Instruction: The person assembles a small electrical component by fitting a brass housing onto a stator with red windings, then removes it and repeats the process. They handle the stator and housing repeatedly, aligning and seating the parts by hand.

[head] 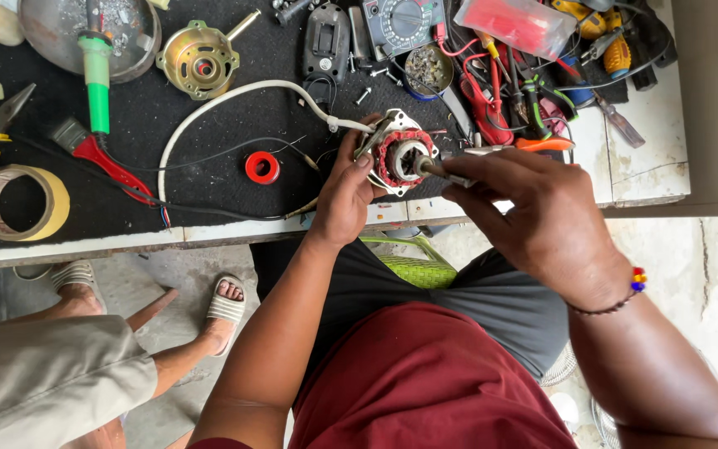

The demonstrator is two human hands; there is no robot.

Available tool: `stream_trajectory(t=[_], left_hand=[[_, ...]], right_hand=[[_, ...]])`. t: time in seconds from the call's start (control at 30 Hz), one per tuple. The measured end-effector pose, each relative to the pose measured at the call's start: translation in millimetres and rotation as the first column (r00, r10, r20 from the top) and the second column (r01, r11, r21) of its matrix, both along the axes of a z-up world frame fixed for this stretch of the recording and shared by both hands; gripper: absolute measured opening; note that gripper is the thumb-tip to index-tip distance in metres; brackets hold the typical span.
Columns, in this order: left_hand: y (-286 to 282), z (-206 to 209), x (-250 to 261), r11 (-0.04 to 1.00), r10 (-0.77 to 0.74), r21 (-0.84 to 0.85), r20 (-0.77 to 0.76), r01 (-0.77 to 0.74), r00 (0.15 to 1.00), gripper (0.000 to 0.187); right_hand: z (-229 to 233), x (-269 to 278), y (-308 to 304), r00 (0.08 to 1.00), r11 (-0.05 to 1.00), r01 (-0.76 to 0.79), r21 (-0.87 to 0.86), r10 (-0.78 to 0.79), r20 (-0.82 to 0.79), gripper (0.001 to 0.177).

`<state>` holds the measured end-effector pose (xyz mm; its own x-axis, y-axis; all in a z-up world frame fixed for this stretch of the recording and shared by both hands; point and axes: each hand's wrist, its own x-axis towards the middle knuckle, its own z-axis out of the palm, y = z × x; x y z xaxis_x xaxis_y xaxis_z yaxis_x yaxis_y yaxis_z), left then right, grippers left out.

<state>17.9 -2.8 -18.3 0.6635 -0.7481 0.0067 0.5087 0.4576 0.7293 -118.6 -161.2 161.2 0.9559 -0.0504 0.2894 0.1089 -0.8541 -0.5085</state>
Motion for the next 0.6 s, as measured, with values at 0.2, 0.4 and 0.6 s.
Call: stream_trajectory(t=[0.2, 0.4, 0.6], left_hand=[[-0.1, 1.5, -1.0, 1.000, -0.005, 0.013, 0.012, 0.005, 1.000, 0.066], [0.9, 7.5, -2.4, 1.000, -0.001, 0.024, 0.019, 0.000, 1.000, 0.065], [-0.6, 4.2, -2.5, 0.999, 0.005, 0.036, 0.024, -0.006, 1.000, 0.066]], right_hand=[[-15.8, -6.0, 13.6, 0.991, 0.989, -0.003, 0.148, -0.018, 0.135, 0.020], [-34.5, -8.3, 15.8, 0.975, 0.996, 0.010, 0.087, -0.029, 0.220, 0.019], [-42.3, -6.3, 15.7, 0.965, 0.999, 0.023, 0.042, -0.033, 0.261, 0.018]])
